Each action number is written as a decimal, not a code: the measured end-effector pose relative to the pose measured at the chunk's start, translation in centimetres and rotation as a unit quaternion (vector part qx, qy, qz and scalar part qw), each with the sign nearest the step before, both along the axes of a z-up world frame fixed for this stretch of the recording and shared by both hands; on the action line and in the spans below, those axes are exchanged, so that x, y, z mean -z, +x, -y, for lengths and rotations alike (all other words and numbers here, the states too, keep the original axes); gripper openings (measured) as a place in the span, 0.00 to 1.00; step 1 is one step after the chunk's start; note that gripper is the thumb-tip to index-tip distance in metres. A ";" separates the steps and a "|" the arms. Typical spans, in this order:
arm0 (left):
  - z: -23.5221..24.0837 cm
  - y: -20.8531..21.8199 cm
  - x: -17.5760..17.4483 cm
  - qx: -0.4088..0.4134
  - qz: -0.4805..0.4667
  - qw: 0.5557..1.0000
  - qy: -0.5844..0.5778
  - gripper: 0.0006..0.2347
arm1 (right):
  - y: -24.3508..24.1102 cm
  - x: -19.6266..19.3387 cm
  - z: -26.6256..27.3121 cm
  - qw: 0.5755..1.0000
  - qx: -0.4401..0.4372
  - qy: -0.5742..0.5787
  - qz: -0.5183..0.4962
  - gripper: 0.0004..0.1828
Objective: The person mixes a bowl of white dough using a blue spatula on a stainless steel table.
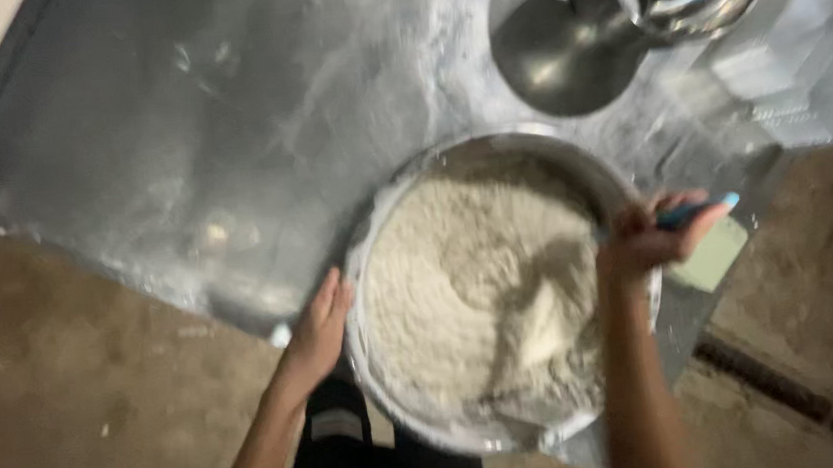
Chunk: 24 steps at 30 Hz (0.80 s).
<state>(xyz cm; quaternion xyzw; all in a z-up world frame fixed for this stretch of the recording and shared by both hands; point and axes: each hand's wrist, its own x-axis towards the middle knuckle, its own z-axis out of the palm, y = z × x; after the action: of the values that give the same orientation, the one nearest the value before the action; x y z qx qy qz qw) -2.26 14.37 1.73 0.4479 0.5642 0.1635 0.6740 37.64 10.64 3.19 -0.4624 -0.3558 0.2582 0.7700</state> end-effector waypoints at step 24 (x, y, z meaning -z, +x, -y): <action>-3.6 1.0 -3.8 -0.002 -0.001 1.000 0.012 0.17 | -5.7 -10.2 8.9 0.997 -0.060 -0.002 -0.037 0.29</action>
<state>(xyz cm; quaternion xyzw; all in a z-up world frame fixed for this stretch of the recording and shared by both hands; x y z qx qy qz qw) -1.31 18.00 5.54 0.4548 0.5638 0.1714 0.6678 31.93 1.69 13.36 -0.4316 -0.3538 0.3219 0.7648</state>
